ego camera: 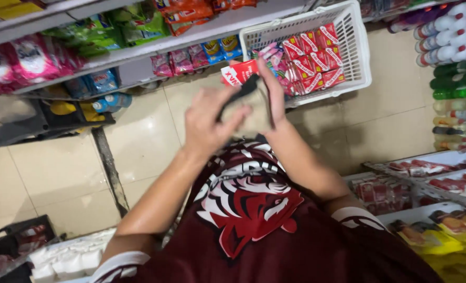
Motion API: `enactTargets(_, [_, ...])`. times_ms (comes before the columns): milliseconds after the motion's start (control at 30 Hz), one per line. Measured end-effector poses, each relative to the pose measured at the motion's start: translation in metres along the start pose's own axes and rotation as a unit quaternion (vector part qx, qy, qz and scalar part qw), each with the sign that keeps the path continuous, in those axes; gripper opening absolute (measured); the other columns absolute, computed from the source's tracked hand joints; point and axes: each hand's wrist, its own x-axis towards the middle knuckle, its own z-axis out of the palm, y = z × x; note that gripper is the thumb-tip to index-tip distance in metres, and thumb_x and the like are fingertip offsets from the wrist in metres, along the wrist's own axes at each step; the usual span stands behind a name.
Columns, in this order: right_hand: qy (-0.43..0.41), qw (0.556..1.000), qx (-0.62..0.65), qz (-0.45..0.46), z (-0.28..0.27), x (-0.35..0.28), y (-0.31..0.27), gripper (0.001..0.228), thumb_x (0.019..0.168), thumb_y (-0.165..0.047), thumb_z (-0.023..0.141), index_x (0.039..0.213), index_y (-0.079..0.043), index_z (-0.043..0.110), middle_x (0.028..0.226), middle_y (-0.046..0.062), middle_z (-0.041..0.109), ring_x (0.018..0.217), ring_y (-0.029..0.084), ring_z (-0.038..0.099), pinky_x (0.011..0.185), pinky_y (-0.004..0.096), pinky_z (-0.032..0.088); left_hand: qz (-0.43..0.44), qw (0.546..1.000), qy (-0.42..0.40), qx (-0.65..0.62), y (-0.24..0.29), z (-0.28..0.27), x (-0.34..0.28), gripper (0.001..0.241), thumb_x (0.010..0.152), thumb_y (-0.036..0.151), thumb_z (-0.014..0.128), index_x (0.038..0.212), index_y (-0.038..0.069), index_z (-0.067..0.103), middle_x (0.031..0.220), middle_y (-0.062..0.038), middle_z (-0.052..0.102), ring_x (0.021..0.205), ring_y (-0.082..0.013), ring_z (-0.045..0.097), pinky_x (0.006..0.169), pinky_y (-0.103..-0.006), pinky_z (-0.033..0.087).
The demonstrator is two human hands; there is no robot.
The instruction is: Wiping boxes of floor wax with a cloth and organizing them into a plastic basket in a grocery store aisle.
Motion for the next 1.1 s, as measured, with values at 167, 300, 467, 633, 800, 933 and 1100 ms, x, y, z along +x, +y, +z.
enactTargets(167, [-0.074, 0.994, -0.075, -0.033, -0.021, -0.023, -0.026, 0.046, 0.108, -0.030, 0.051, 0.145, -0.004, 0.057, 0.133, 0.013, 0.068, 0.112, 0.019, 0.067, 0.095, 0.034, 0.053, -0.053, 0.993, 0.066, 0.078, 0.034, 0.010, 0.059, 0.039, 0.092, 0.016, 0.082, 0.124, 0.001, 0.065, 0.106, -0.013, 0.073, 0.086, -0.0228, 0.062, 0.079, -0.0337, 0.054])
enactTargets(300, [-0.058, 0.997, -0.049, -0.030, -0.017, -0.025, -0.085, 0.049, 0.104, -0.035, 0.055, 0.136, 0.002, 0.060, 0.124, 0.014, 0.068, 0.108, 0.023, 0.067, 0.094, 0.038, 0.056, -0.050, 0.995, 0.075, 0.044, 0.021, 0.074, 0.045, 0.043, 0.099, 0.027, 0.072, 0.131, 0.003, 0.059, 0.105, -0.014, 0.072, 0.085, -0.0198, 0.063, 0.068, -0.0280, 0.056])
enactTargets(467, [-0.052, 0.981, -0.145, -0.115, -0.016, -0.024, -0.156, 0.050, 0.101, -0.038, 0.057, 0.125, 0.006, 0.065, 0.105, 0.020, 0.074, 0.079, 0.023, 0.069, 0.074, 0.034, 0.058, -0.031, 0.999, -0.024, -0.019, 0.081, 0.115, 0.036, 0.044, 0.088, 0.020, 0.082, 0.124, 0.002, 0.065, 0.103, -0.012, 0.076, 0.088, -0.0221, 0.062, 0.080, -0.0330, 0.055])
enactTargets(633, [-0.072, 0.989, -0.105, -0.076, -0.025, -0.045, -0.165, 0.051, 0.104, -0.041, 0.053, 0.130, 0.002, 0.066, 0.112, 0.014, 0.074, 0.091, 0.020, 0.070, 0.083, 0.032, 0.058, -0.077, 0.995, 0.058, 0.010, 0.072, 0.140, 0.049, 0.040, 0.088, 0.020, 0.081, 0.120, 0.001, 0.065, 0.102, -0.014, 0.072, 0.084, -0.0222, 0.068, 0.073, -0.0301, 0.058])
enactTargets(800, [-0.106, 0.988, -0.087, -0.069, -0.037, -0.055, -0.171, 0.037, 0.107, -0.032, 0.058, 0.125, -0.002, 0.068, 0.121, 0.011, 0.073, 0.106, 0.018, 0.070, 0.095, 0.033, 0.055, -0.125, 0.986, 0.113, 0.017, 0.089, 0.149, 0.065, 0.036, 0.092, 0.013, 0.078, 0.119, -0.003, 0.060, 0.103, -0.014, 0.070, 0.085, -0.0224, 0.066, 0.078, -0.0331, 0.056])
enactTargets(933, [-0.135, 0.990, -0.026, -0.013, -0.055, -0.045, -0.189, 0.042, 0.104, -0.040, 0.056, 0.107, -0.001, 0.071, 0.103, 0.010, 0.074, 0.085, 0.018, 0.070, 0.074, 0.029, 0.056, -0.125, 0.989, 0.073, -0.002, 0.104, 0.174, 0.044, 0.043, 0.091, 0.016, 0.078, 0.123, -0.001, 0.055, 0.110, -0.016, 0.066, 0.092, -0.0276, 0.067, 0.085, -0.0368, 0.056])
enactTargets(1100, [-0.268, 0.963, -0.003, 0.004, -0.053, -0.046, -0.189, 0.046, 0.110, -0.046, 0.053, 0.130, -0.007, 0.068, 0.106, 0.007, 0.074, 0.084, 0.016, 0.067, 0.067, 0.028, 0.052, -0.072, 0.997, 0.030, -0.005, 0.089, 0.178, 0.044, 0.041, 0.089, 0.017, 0.082, 0.119, 0.000, 0.059, 0.102, -0.015, 0.067, 0.083, -0.0237, 0.066, 0.073, -0.0327, 0.059])
